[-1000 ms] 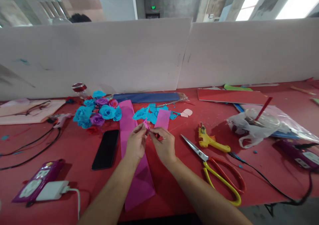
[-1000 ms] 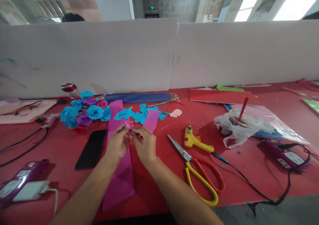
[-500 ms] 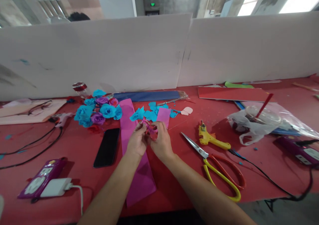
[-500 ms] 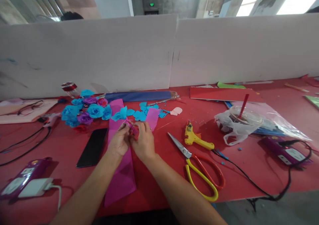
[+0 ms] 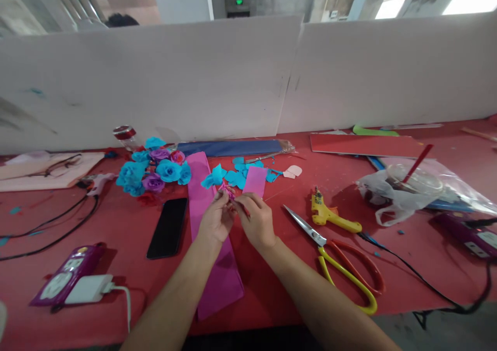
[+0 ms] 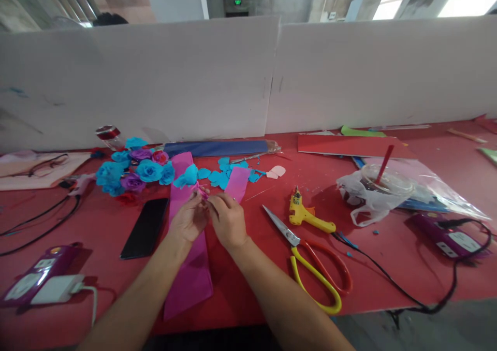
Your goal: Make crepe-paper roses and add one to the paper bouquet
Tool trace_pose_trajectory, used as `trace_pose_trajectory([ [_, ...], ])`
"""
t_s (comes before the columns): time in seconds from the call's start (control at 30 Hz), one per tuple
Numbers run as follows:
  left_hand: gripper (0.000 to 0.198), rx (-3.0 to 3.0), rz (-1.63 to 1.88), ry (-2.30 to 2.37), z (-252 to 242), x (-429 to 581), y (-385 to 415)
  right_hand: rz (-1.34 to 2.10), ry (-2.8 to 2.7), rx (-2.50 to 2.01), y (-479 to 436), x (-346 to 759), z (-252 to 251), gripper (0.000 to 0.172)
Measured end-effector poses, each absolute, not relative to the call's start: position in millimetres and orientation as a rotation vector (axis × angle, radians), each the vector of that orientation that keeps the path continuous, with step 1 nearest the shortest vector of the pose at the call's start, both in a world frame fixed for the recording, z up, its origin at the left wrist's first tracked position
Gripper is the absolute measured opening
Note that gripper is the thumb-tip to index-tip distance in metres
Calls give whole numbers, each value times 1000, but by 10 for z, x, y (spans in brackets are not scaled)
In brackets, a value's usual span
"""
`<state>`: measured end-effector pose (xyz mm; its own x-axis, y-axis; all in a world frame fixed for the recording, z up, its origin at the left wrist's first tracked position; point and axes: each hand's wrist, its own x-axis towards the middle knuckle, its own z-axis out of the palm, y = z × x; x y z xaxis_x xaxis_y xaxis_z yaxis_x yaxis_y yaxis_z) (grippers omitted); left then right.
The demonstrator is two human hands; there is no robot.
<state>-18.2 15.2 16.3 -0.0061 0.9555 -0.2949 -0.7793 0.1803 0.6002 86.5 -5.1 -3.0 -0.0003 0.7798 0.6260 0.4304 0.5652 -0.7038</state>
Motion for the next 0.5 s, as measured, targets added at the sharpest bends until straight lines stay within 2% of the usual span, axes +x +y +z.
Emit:
trace_pose_trajectory([
  [0.13,13,387,1385,736,195,-176,143,723,-1346,-1054,-42,828,21,9],
  [0.37,10,452,1364,762,224,-178,130,1576,-805,-828,33,887,133,22],
  [0.5,12,461,1339,769,237,-180,122,1750,-722,-854,43,930,152,22],
])
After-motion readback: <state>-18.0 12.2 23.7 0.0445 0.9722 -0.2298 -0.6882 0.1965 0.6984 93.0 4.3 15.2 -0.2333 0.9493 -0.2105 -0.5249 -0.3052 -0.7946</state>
